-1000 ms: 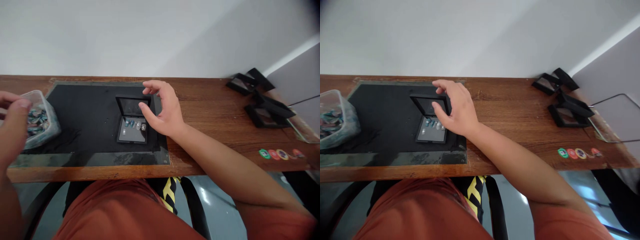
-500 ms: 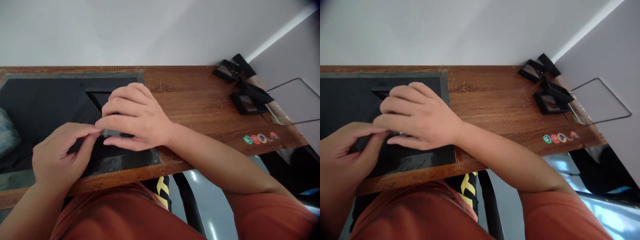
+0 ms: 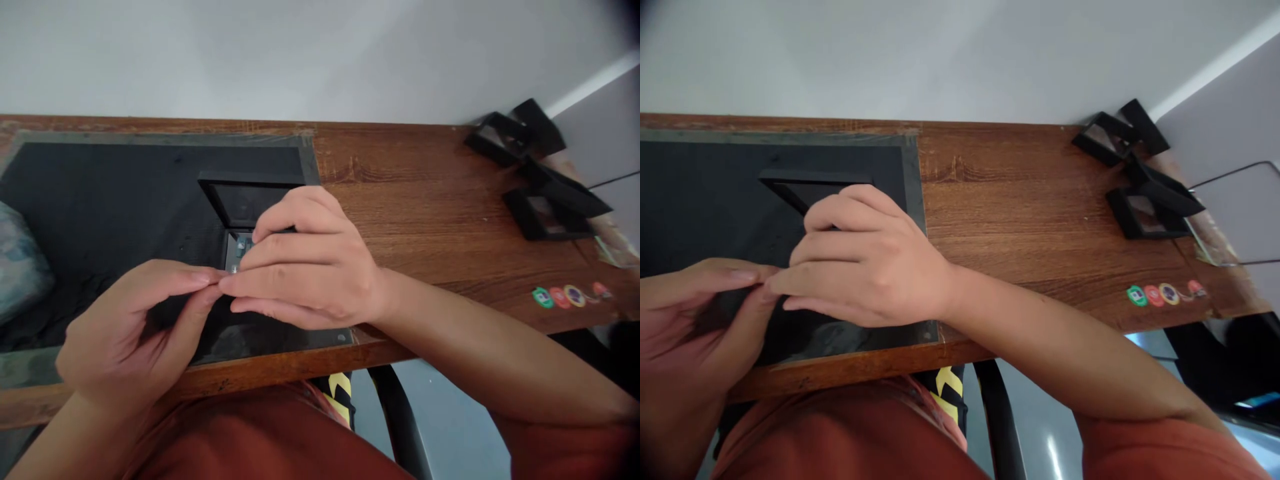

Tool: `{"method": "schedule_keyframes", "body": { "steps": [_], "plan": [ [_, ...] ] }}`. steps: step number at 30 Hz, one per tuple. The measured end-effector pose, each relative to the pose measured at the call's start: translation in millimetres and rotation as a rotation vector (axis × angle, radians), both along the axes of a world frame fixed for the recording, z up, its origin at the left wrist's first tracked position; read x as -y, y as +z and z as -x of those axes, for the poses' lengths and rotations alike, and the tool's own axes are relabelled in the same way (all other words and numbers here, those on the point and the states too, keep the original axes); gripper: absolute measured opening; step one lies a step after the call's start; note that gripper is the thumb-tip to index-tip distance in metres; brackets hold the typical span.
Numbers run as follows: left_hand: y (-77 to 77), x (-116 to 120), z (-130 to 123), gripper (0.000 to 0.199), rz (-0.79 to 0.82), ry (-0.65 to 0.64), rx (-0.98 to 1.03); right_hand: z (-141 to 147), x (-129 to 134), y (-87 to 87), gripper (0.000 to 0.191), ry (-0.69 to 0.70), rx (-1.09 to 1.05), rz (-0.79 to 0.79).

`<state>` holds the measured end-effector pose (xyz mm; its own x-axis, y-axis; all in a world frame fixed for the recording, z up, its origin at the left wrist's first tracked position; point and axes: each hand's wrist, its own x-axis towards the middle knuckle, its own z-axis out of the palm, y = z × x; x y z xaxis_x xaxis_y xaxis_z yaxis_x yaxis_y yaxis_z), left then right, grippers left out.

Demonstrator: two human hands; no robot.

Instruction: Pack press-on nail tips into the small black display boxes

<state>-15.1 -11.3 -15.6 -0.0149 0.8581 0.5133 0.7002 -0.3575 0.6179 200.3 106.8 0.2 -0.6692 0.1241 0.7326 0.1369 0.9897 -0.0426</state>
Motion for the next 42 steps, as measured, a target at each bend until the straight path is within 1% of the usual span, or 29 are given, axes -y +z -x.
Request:
{"method": "schedule_keyframes", "body": {
  "steps": [3, 6, 8, 10, 12, 15, 16, 20, 22, 24, 26, 29, 33, 37, 42],
  "plan": [
    [1.0, 1, 3, 0.044, -0.021, -0.047, -0.049, 0, 3, 0.9, 0.021, 0.022, 0.001, 0.038],
    [6.0, 3, 0, 0.036, -0.013, -0.091, -0.083, 1, 6, 0.8, 0.024, 0.040, -0.024, 0.058],
    [11.7, 4, -5, 0.026, 0.019, -0.070, -0.063, 3, 6, 0.2, 0.025, 0.044, -0.083, 0.042],
    [17.4, 5, -11, 0.020, 0.067, -0.010, -0.036, 4, 7, 0.1, 0.023, 0.043, -0.105, 0.028],
    [20.6, 4, -14, 0.017, 0.088, 0.030, -0.040, 4, 7, 1.2, 0.021, 0.008, -0.036, 0.047],
    [17.9, 1, -12, 0.009, 0.064, 0.013, -0.088, 2, 9, 4.7, 0.022, -0.073, 0.109, 0.090],
    [15.4, -1, -10, 0.009, 0.041, 0.009, -0.099, 2, 10, 5.9, 0.020, -0.079, 0.113, 0.090],
    [7.0, -4, -6, 0.029, -0.040, 0.033, -0.110, 2, 11, 7.2, 0.012, -0.039, -0.010, 0.079],
    [5.8, -5, -6, 0.032, -0.041, 0.056, -0.100, 4, 12, 5.2, 0.012, -0.041, -0.042, 0.090],
    [5.4, -4, -6, 0.033, -0.033, 0.095, -0.085, 5, 11, 2.4, 0.013, -0.051, -0.014, 0.098],
    [4.5, -3, -6, 0.038, -0.023, 0.128, -0.076, 5, 11, -0.3, 0.012, -0.057, 0.059, 0.102],
    [2.4, -2, -5, 0.046, 0.001, 0.143, -0.058, 5, 12, -2.8, 0.011, -0.068, 0.183, 0.113],
    [2.6, -1, -4, 0.040, 0.070, 0.149, -0.026, 5, 12, -3.5, 0.015, -0.071, 0.258, 0.130],
    [5.6, 1, -2, 0.037, 0.141, 0.184, 0.022, 4, 12, -1.8, 0.016, -0.086, 0.302, 0.137],
    [5.0, 0, 0, 0.036, 0.157, 0.165, 0.001, 4, 14, 0.0, 0.015, -0.099, 0.353, 0.197]
  ]
}}
